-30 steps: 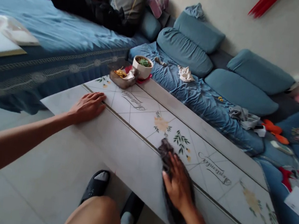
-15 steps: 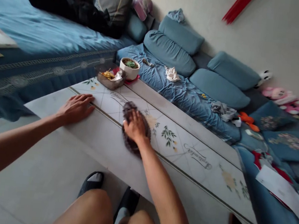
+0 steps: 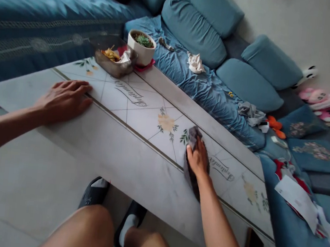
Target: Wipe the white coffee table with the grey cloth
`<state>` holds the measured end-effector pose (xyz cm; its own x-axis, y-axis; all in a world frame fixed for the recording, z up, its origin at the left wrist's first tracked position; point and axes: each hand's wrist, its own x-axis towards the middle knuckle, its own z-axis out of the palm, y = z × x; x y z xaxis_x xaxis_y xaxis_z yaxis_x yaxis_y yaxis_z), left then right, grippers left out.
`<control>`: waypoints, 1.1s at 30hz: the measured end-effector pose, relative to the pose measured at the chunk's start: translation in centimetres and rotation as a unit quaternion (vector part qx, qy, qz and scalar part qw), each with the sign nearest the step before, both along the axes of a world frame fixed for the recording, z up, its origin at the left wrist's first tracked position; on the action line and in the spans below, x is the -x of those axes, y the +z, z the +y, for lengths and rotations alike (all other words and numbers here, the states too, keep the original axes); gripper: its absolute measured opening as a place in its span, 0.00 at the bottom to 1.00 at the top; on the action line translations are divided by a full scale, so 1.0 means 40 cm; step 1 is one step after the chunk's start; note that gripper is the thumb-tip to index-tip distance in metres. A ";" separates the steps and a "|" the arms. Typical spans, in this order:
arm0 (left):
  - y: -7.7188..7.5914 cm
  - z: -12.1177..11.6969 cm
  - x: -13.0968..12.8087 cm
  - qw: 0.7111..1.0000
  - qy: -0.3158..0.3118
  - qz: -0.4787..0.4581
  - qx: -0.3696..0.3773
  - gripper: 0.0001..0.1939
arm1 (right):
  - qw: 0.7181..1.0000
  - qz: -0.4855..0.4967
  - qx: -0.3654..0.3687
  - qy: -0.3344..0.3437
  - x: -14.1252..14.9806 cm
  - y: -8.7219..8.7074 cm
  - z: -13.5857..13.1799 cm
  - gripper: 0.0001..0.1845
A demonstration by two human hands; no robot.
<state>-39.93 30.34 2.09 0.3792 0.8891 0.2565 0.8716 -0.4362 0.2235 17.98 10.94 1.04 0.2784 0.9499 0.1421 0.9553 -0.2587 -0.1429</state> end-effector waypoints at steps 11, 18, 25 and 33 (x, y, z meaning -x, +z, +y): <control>0.024 0.003 0.004 0.999 0.012 0.037 0.012 0.32 | 0.973 0.037 0.018 0.229 0.536 0.035 0.212 0.40; -0.010 0.027 0.035 1.000 0.007 0.026 -0.011 0.34 | 0.985 0.023 -0.040 0.164 0.249 -0.020 -0.333 0.38; 0.014 -0.081 -0.156 0.979 -0.205 -0.006 -0.001 0.28 | 0.996 0.001 -0.043 -0.072 -0.064 -0.012 -0.171 0.38; -0.032 -0.403 -0.821 0.899 -0.438 -0.010 -0.020 0.32 | 0.995 0.016 -0.078 -0.056 0.003 -0.044 -0.211 0.38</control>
